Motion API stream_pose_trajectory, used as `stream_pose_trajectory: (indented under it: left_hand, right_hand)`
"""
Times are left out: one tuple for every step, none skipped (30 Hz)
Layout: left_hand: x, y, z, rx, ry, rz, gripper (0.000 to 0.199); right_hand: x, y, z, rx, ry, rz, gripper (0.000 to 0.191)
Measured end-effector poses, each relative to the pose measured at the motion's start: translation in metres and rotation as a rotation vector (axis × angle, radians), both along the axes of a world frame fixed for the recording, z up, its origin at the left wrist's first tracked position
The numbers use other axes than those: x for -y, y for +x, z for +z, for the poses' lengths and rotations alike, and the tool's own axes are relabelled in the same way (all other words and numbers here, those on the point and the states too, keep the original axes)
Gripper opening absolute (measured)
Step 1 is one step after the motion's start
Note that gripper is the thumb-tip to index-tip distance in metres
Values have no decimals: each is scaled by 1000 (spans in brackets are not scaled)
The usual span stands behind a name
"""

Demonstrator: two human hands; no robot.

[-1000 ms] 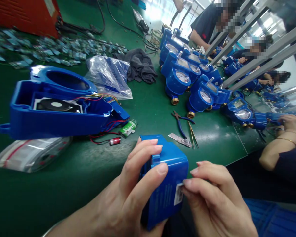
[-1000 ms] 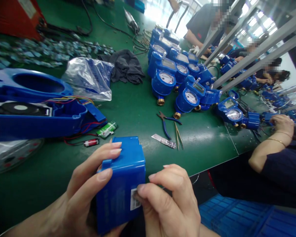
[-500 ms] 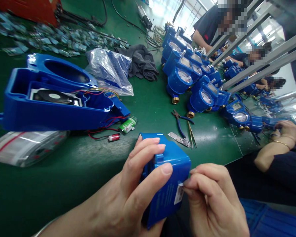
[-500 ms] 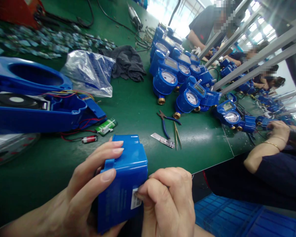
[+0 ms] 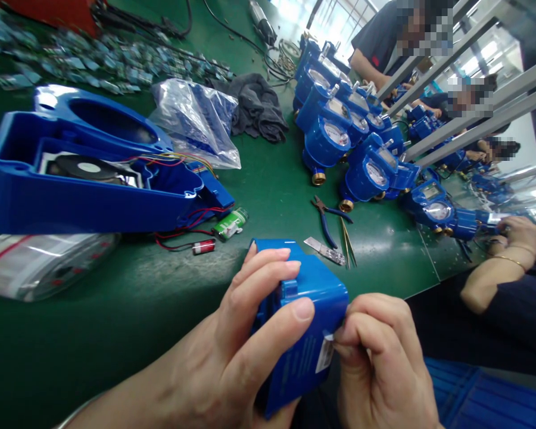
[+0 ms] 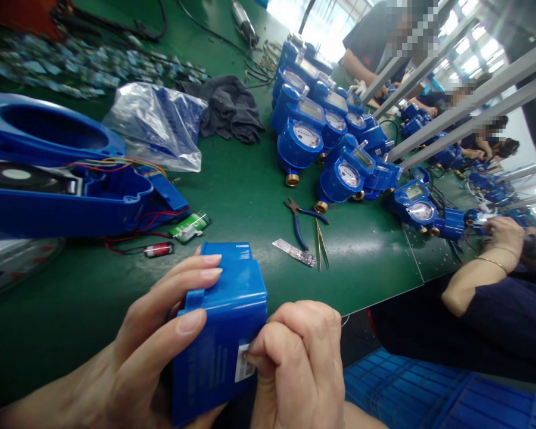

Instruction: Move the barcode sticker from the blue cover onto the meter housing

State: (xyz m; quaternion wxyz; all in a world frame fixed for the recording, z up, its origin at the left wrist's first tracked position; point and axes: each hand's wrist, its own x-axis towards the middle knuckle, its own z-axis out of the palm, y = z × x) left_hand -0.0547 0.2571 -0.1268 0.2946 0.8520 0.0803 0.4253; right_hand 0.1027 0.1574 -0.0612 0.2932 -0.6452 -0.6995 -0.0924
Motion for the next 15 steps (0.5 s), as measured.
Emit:
stream_pose_trajectory:
  left_hand:
    - [0, 1, 0, 4, -3, 0, 97]
    - [0, 1, 1, 9, -4, 0, 97]
    - [0, 2, 1, 12, -10, 1, 97]
    - [0, 2, 1, 14, -9, 1, 96]
    - [0, 2, 1, 11, -15, 11, 97]
    - [0, 1, 1, 9, -18, 16, 97]
    - [1, 1, 1, 10, -19, 19, 96]
    - [1, 0, 1, 8, -17, 20, 96]
    - [1, 0, 1, 7, -16, 22, 95]
    - [2, 0, 1, 5, -23, 29, 95]
    - [2, -1, 1, 5, -31, 34, 94]
    - [3, -1, 2, 6, -32, 34, 93]
    - [3, 0, 2, 2, -39, 41, 92]
    - [3, 0, 3, 0, -48, 47, 91]
    - [3, 0, 3, 4, -56, 45, 90]
  right_hand:
    - [0, 1, 0, 8, 0, 5, 11]
    - [-1, 1, 1, 14, -3, 10, 11]
    - [-1, 2, 1, 17, -3, 12, 11]
    - [-2, 2, 1, 21, -2, 19, 11]
    - [-2, 2, 1, 23, 1, 25, 12]
    - [-2, 2, 1, 23, 4, 31, 13]
    - [-3, 2, 0, 21, 12, 34, 13]
    - [-3, 3, 0, 19, 21, 36, 14]
    - [-4, 3, 0, 18, 28, 40, 14]
    - [-4, 3, 0, 17, 33, 41, 14]
    - [-4, 3, 0, 14, 37, 41, 14]
    - [-5, 3, -1, 11, 41, 43, 14]
    - [-6, 2, -1, 8, 45, 45, 14]
    - [-7, 0, -2, 0, 51, 45, 15]
    - [-8, -3, -3, -17, 63, 32, 15]
